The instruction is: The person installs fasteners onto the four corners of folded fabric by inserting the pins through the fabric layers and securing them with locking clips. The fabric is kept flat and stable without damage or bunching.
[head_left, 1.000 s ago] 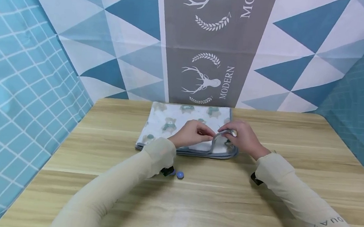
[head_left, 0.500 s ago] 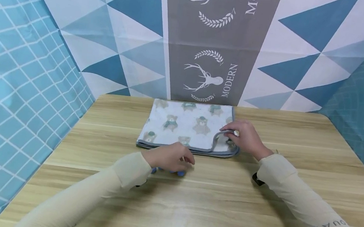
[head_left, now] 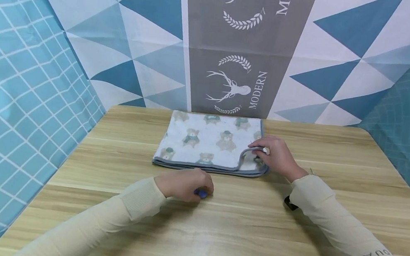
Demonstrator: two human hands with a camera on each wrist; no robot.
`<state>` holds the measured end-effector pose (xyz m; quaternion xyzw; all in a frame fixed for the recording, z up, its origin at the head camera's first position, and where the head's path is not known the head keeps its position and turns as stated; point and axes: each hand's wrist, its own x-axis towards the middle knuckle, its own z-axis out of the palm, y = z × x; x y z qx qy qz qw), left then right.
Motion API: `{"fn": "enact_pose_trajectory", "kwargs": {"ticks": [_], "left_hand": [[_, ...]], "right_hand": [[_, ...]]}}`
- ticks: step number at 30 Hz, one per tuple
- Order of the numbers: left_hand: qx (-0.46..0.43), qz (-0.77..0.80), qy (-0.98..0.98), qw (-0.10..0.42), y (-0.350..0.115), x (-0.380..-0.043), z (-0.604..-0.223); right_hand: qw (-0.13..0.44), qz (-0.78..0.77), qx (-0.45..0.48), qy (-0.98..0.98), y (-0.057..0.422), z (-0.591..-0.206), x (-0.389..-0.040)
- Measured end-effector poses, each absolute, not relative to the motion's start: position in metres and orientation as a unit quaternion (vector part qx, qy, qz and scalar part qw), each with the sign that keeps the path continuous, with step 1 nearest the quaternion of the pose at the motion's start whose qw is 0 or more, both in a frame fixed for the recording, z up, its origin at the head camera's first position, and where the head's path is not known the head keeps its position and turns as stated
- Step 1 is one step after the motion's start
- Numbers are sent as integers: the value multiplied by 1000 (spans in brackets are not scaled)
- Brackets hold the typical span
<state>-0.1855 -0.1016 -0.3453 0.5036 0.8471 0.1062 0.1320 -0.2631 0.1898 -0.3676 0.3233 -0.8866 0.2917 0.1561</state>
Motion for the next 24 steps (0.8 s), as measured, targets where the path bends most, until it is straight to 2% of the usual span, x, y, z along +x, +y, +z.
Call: {"fn": "enact_pose_trajectory", "kwargs": {"ticks": [15, 24], "left_hand": [[481, 136, 854, 146, -101, -184, -347], [457, 215, 847, 166, -103, -204, -339]], "right_hand": [[166, 283, 327, -886, 191, -368, -261], [162, 282, 328, -887, 190, -365, -259]]}}
